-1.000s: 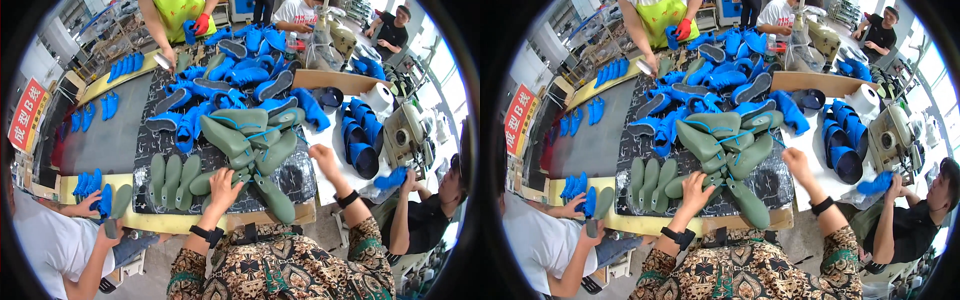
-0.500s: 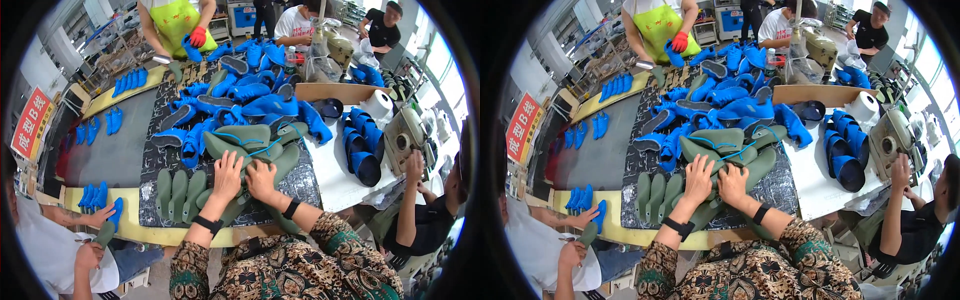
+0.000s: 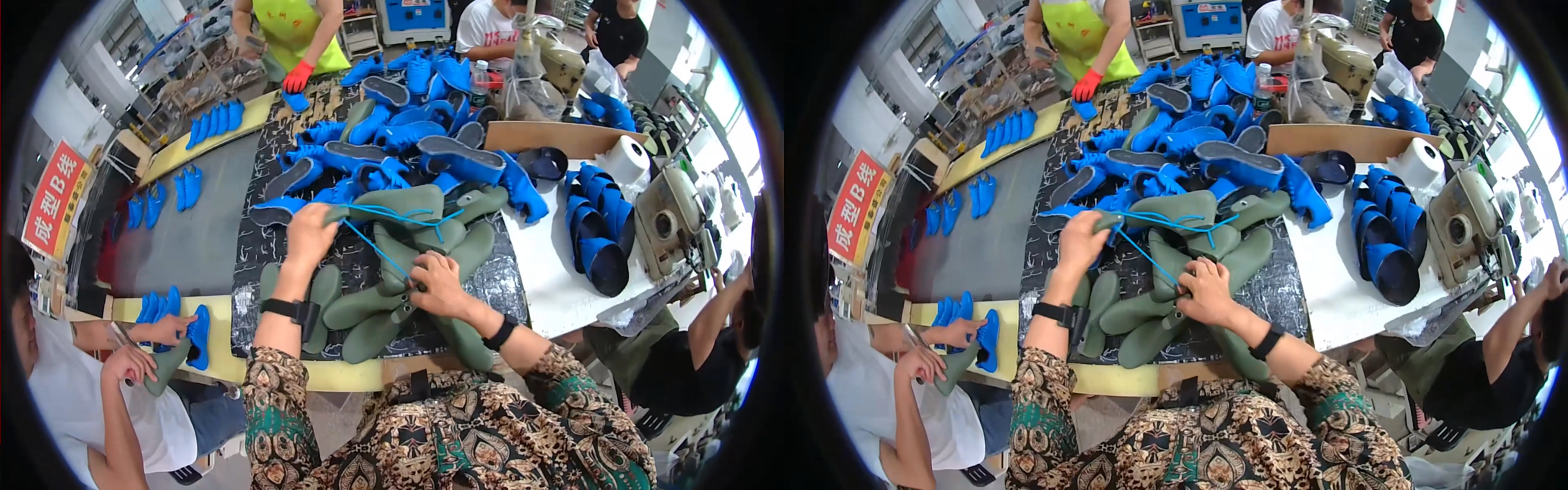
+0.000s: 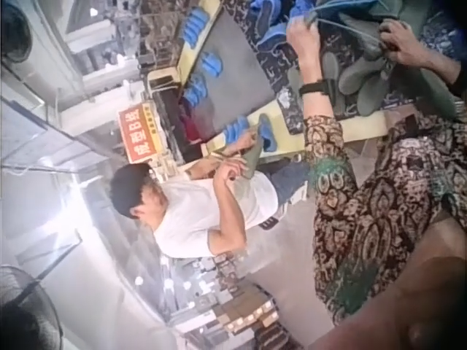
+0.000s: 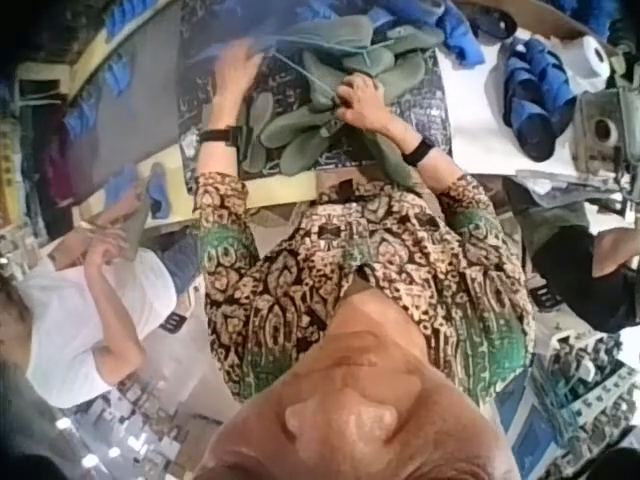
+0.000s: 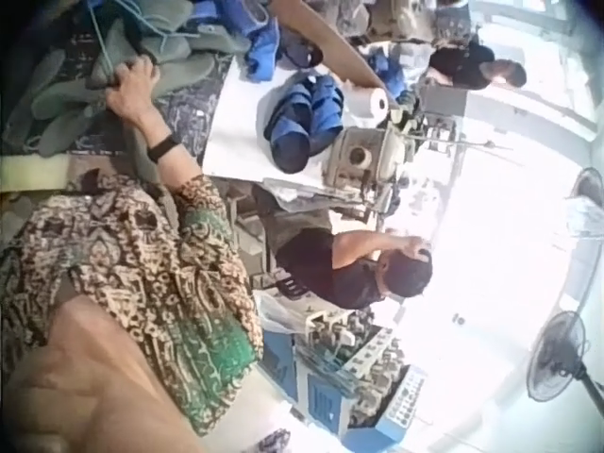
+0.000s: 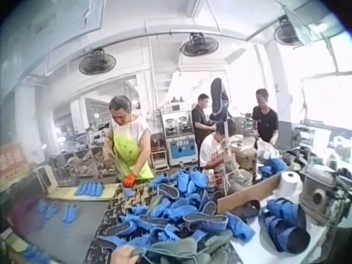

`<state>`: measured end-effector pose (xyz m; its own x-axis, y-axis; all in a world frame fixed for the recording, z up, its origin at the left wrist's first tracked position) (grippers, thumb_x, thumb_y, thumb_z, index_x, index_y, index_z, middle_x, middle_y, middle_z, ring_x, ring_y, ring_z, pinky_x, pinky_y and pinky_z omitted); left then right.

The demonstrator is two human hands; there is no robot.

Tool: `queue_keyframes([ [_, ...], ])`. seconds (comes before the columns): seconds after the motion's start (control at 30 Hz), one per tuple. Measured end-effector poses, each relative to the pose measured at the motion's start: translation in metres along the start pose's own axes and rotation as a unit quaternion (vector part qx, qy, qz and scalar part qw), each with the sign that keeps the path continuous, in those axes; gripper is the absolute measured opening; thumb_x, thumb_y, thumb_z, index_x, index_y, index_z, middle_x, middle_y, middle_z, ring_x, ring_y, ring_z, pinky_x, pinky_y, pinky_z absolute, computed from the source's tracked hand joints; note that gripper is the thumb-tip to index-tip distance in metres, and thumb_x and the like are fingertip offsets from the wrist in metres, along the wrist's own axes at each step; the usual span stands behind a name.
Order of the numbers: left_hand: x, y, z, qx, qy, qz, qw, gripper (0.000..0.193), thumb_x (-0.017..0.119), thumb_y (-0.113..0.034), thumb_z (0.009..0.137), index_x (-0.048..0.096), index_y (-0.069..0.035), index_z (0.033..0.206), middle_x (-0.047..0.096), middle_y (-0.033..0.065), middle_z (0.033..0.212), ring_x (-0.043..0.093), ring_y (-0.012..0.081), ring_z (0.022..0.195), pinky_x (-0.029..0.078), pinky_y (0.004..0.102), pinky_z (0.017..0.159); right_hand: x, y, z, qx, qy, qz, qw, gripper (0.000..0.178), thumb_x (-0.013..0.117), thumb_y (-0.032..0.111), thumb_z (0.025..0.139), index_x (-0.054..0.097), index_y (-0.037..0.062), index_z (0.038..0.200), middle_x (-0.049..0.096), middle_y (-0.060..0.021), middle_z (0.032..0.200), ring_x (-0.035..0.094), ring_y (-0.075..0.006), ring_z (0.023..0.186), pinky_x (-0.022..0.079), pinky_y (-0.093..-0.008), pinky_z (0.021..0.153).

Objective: Assemble shoes by inserting lasts into uppers and organizing components at a workstation.

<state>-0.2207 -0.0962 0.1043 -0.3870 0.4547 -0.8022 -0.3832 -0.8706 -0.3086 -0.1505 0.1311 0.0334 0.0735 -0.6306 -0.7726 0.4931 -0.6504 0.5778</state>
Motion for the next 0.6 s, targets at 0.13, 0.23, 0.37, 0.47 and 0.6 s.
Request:
queue_keyframes([
  [0.13, 0.01, 0.023, -0.039, -0.028, 0.071, 0.015, 0.997, 0.039, 0.071, -0.006, 0.056, 0.057, -0.002, 0.092, 0.056, 0.0144, 0.093, 0.053, 0.0325, 0.092, 0.043, 0.039, 0.08, -0.005, 0.019, 0.004, -0.051, 0.031, 0.072, 0.996, 0.015, 0.061, 0.021, 0.063, 0.057, 0.0074, 0.068, 0.059, -0.0087, 0.086, 0.052, -0.0287, 0.091, 0.037, -0.0418, 0.078],
  [0.23, 0.036, -0.008, -0.08, -0.024, 0.115, -0.058, 0.991, 0.046, 0.073, -0.007, 0.056, 0.055, -0.001, 0.097, 0.052, 0.0145, 0.099, 0.049, 0.0323, 0.099, 0.041, 0.0388, 0.085, -0.002, 0.037, 0.026, 0.094, 0.148, 0.301, 0.937, 0.018, 0.061, 0.019, 0.066, 0.055, 0.0025, 0.061, 0.056, -0.0076, 0.061, 0.054, -0.0228, 0.062, 0.039, -0.0331, 0.056],
  [0.37, 0.041, -0.034, -0.119, -0.098, 0.079, -0.076, 0.989, 0.039, 0.069, -0.006, 0.063, 0.053, -0.001, 0.099, 0.053, 0.0144, 0.1, 0.05, 0.0326, 0.097, 0.04, 0.0394, 0.084, -0.012, 0.005, 0.022, 0.139, 0.144, 0.472, 0.858, 0.024, 0.059, 0.019, 0.079, 0.06, 0.0001, 0.064, 0.059, -0.0037, 0.06, 0.052, -0.0084, 0.058, 0.04, -0.0231, 0.053],
  [0.47, 0.045, -0.087, -0.142, -0.102, 0.062, -0.14, 0.983, 0.029, 0.064, -0.007, 0.069, 0.056, -0.001, 0.096, 0.054, 0.0145, 0.096, 0.052, 0.0326, 0.093, 0.041, 0.0391, 0.081, -0.019, -0.018, 0.009, 0.244, 0.214, 0.444, 0.835, 0.027, 0.058, 0.023, 0.08, 0.058, 0.0011, 0.065, 0.058, -0.0053, 0.058, 0.056, -0.0108, 0.054, 0.04, -0.0235, 0.049],
  [0.6, 0.051, -0.107, -0.156, -0.135, 0.032, -0.163, 0.977, 0.026, 0.064, -0.007, 0.069, 0.057, 0.0, 0.093, 0.054, 0.0136, 0.095, 0.051, 0.0323, 0.093, 0.04, 0.0389, 0.082, -0.02, 0.035, 0.02, 0.077, 0.331, 0.404, 0.849, 0.027, 0.057, 0.023, 0.081, 0.054, 0.0034, 0.064, 0.057, -0.0053, 0.059, 0.051, -0.0089, 0.053, 0.037, -0.0225, 0.05],
])
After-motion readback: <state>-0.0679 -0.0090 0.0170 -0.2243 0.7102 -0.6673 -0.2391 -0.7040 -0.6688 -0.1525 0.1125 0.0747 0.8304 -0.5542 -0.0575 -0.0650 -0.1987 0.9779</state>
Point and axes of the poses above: each hand's wrist, its own z-axis towards the middle knuckle, its own x-axis out of the palm, y = z × x, the point moved 6 cm from there along z, towards the middle knuckle
